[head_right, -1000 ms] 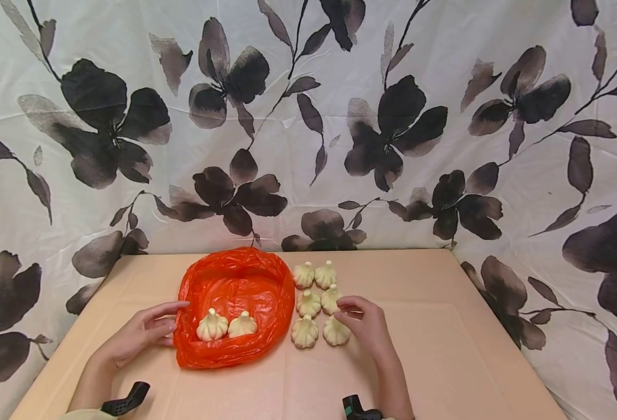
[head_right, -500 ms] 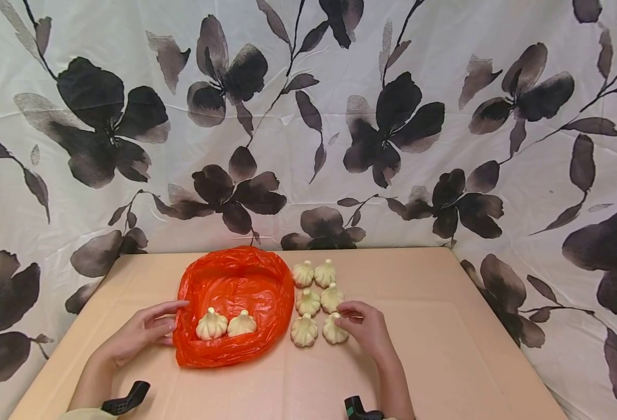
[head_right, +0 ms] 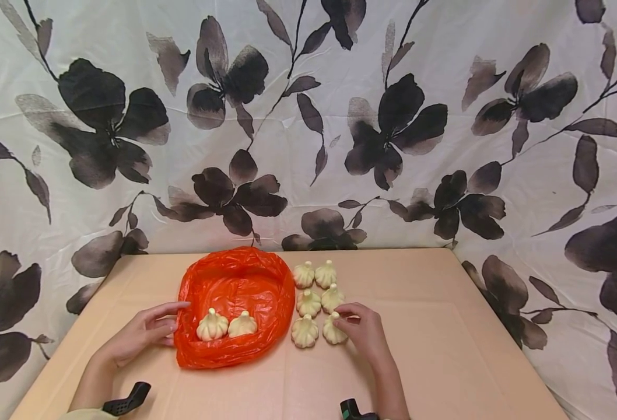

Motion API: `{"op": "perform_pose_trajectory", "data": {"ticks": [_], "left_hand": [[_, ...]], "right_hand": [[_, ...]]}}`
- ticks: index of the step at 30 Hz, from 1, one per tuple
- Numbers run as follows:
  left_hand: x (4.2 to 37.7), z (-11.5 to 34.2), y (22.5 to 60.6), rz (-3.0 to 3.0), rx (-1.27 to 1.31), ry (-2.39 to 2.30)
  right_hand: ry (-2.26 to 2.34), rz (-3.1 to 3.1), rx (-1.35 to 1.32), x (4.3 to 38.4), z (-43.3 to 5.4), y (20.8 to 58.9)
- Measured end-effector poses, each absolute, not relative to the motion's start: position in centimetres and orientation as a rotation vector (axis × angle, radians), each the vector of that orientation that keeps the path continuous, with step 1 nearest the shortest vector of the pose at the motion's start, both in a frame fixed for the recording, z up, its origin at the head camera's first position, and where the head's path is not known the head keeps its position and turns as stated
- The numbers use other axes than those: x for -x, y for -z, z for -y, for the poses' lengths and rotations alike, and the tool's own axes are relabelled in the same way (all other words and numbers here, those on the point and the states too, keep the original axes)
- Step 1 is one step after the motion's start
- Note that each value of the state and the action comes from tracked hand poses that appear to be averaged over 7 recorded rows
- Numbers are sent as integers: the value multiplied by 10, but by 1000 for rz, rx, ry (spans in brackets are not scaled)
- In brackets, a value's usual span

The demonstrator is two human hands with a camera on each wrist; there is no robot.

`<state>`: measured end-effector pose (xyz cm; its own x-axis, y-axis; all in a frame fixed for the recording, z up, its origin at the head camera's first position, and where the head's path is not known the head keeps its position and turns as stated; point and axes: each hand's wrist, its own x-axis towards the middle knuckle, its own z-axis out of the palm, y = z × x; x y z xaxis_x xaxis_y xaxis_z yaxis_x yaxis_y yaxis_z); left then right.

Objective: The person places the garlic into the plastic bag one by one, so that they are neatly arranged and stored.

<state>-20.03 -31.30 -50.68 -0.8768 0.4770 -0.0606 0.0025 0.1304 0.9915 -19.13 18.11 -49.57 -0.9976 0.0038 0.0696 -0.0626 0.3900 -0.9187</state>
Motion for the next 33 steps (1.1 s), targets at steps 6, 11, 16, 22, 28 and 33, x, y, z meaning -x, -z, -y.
{"op": "perform_pose_trajectory", "data": {"ticks": [6,11,16,22,28,33], "left_hand": [[201,312,505,-2055,-450,-1798],[200,312,503,-2065,-434,-1792],[200,311,502,-2070,-415,-1788],[200,311,500,-2073,-388,-1776],[201,310,500,-2074,-383,-1772],[201,310,499,-2072,-365,-1763]], "right_hand": [[-1642,2558,-84,191,-181,495],[-1597,2564,-111,190,-182,492],[-1586,2552,-140,189,-184,488],[-1615,2526,-176,187,-185,482],[-1638,2521,-197,186,-185,474],[-1598,2541,-190,186,-185,467]]}}
